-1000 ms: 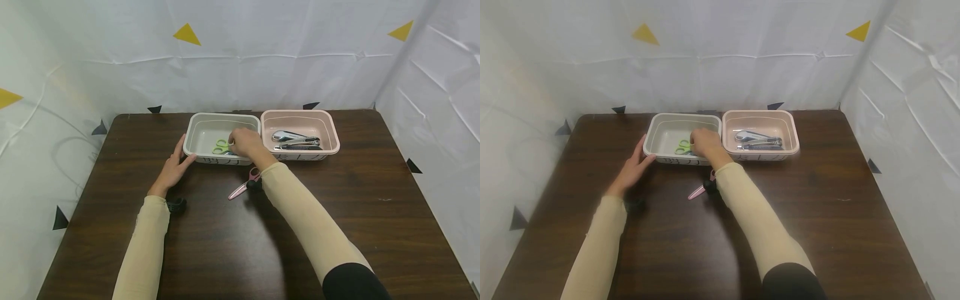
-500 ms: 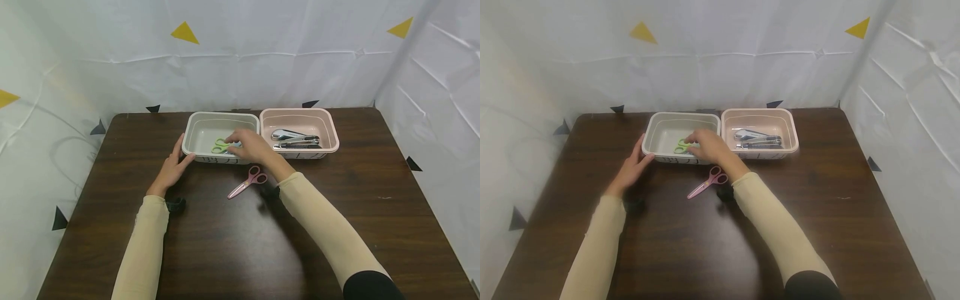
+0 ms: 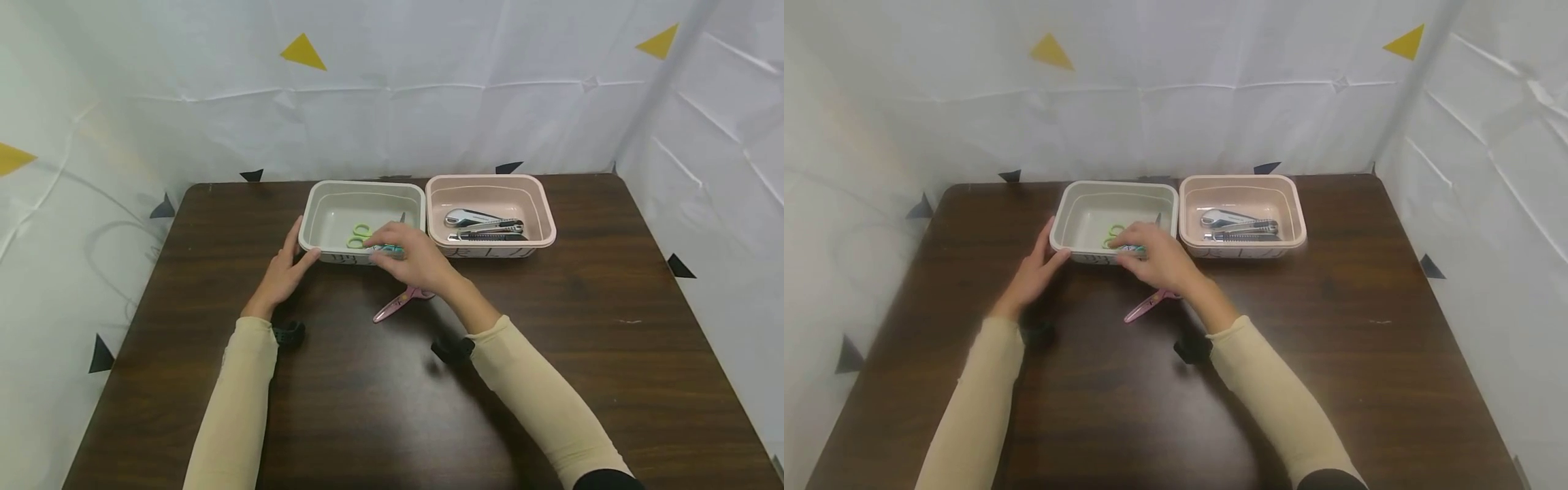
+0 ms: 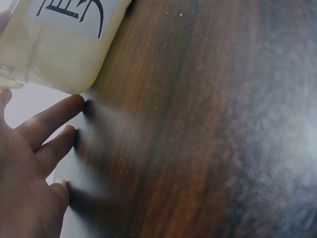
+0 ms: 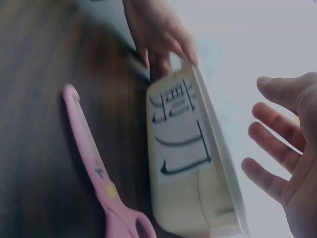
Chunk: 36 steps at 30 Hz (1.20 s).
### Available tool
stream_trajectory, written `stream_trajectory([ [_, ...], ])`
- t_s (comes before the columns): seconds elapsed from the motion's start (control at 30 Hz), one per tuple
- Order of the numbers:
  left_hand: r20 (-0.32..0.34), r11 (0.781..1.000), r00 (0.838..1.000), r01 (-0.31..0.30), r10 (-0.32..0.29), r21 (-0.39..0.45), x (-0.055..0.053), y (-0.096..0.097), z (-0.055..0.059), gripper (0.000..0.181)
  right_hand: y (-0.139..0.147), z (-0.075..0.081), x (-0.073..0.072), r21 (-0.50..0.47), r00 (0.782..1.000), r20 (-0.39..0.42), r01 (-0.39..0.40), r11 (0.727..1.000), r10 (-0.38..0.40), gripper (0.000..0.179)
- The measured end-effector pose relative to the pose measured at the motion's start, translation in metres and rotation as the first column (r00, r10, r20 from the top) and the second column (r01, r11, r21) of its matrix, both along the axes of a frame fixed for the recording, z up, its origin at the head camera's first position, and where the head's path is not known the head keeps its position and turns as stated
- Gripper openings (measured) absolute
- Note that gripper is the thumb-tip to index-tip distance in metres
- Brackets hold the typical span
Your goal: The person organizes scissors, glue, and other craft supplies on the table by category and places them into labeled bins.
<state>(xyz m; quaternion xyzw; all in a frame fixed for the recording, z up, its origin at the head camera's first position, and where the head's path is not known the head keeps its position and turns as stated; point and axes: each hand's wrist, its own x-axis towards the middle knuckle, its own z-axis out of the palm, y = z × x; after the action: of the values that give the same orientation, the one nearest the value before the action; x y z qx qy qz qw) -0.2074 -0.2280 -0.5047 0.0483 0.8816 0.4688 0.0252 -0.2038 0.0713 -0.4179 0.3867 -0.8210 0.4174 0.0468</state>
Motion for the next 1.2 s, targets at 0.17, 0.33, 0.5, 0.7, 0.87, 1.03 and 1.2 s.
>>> stream_trajectory([
  [0.17,-0.002,1.000,1.000,0.009,-0.009,0.000,-0.001,0.000,0.000,0.076,0.002,-0.005,0.022,0.083,0.996,-0.045,-0.067,0.994,0.071,0.021],
  [0.33,-0.008,1.000,1.000,0.012,-0.012,0.000,-0.001,-0.001,-0.001,0.077,0.007,-0.022,0.032,0.307,0.995,-0.026,-0.089,0.948,0.101,0.027],
  [0.5,0.005,1.000,1.000,0.014,-0.014,-0.012,0.000,-0.001,-0.002,0.077,0.014,-0.040,0.035,0.473,0.995,-0.049,-0.049,0.880,0.081,0.036],
  [0.7,0.006,1.000,1.000,0.015,-0.015,-0.011,0.000,-0.001,-0.003,0.078,0.021,-0.051,0.037,0.558,0.996,-0.081,0.008,0.829,0.045,0.041],
  [0.87,0.003,1.000,1.000,0.015,-0.015,-0.011,0.000,-0.001,-0.003,0.077,0.024,-0.053,0.036,0.570,0.996,-0.091,0.029,0.821,0.027,0.038],
  [1.03,0.002,1.000,1.000,0.008,-0.008,-0.001,0.000,-0.001,-0.002,0.076,0.024,-0.053,0.036,0.574,0.995,-0.094,0.039,0.818,0.018,0.030],
  [1.2,-0.009,1.000,1.000,0.016,-0.016,0.011,0.000,-0.001,0.001,0.074,0.024,-0.052,0.037,0.576,0.994,-0.110,0.059,0.815,0.007,0.027],
])
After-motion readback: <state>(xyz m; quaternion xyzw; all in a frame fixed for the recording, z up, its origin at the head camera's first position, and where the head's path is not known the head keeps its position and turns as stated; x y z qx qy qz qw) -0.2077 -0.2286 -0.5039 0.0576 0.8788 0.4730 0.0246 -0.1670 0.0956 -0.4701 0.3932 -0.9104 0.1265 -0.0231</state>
